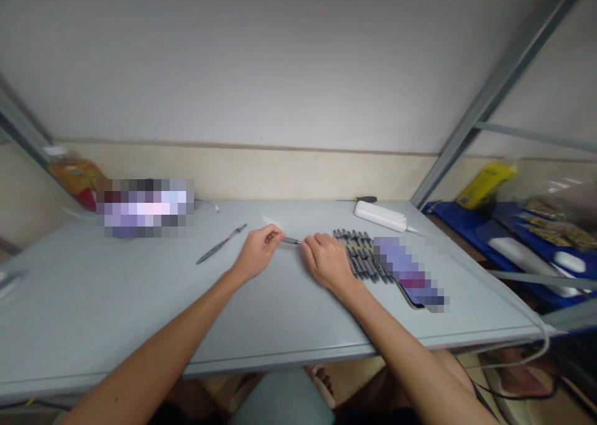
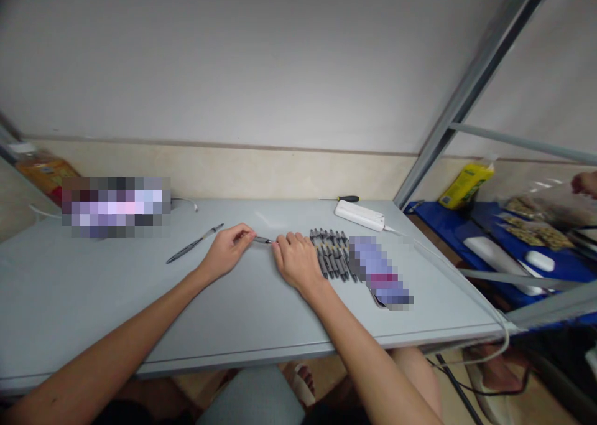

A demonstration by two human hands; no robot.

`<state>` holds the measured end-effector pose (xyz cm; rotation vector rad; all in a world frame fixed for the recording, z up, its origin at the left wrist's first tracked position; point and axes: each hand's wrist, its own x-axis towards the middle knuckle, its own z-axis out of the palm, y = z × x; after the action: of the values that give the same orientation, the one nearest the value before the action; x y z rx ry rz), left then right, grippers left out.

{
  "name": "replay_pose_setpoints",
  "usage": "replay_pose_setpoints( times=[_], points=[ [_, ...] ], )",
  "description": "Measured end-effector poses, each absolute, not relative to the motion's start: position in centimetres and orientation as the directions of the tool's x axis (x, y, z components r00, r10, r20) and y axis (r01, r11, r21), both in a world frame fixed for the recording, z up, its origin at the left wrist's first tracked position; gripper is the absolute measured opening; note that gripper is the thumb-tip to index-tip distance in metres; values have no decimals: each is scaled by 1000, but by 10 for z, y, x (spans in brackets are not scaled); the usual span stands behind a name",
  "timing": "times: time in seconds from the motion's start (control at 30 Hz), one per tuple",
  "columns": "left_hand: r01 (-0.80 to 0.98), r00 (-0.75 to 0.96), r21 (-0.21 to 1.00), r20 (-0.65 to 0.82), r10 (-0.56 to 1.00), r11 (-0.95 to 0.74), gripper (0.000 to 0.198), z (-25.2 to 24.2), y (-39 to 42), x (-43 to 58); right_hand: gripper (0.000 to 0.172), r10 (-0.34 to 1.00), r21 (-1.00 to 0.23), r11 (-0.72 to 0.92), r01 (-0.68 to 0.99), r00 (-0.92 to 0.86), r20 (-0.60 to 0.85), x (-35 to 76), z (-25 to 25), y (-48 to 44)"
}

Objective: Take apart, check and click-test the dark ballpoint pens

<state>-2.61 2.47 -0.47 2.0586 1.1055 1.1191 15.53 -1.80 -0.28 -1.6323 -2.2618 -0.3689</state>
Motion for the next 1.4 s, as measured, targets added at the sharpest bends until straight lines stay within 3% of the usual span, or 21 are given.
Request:
replay_pose_setpoints(
  times=[0.17,0.37,0.5,0.73,0.93,1.07,1.2,1.33,1.4],
  points=[
    [223,265,892,332,905,-392,25,-8,28,-28,27,826,-28,375,926,-320,464,160,-5,-15],
    [126,311,938,271,911,-322,27,-9,30,-28,17,775,-168,432,886,-270,572,168,-8,-14],
    [99,293,957,234,927,-273,27,-8,32,-30,17,786,-241,442,864,-244,568,170,-7,-16],
    [41,207,971,223,953,-236,27,-11,38,-35,34,893,-605,324,728,-23,450,176,-4,-15],
    [1,185,980,195,963,-198,30,-11,39,-35,22,912,-833,337,440,67,404,178,-8,-8],
    [-25,170,986,165,972,-163,33,-11,39,-34,29,929,-887,315,338,81,361,180,-8,-6],
    [-32,164,987,163,973,-160,33,-11,38,-34,36,958,-887,244,393,43,282,180,-7,-7],
    [-49,153,987,160,975,-154,33,-9,38,-34,21,930,-883,325,339,53,363,181,-7,-6],
    [-58,148,986,160,976,-153,32,-8,37,-34,26,924,-892,344,293,62,376,180,-8,-6]
  ],
)
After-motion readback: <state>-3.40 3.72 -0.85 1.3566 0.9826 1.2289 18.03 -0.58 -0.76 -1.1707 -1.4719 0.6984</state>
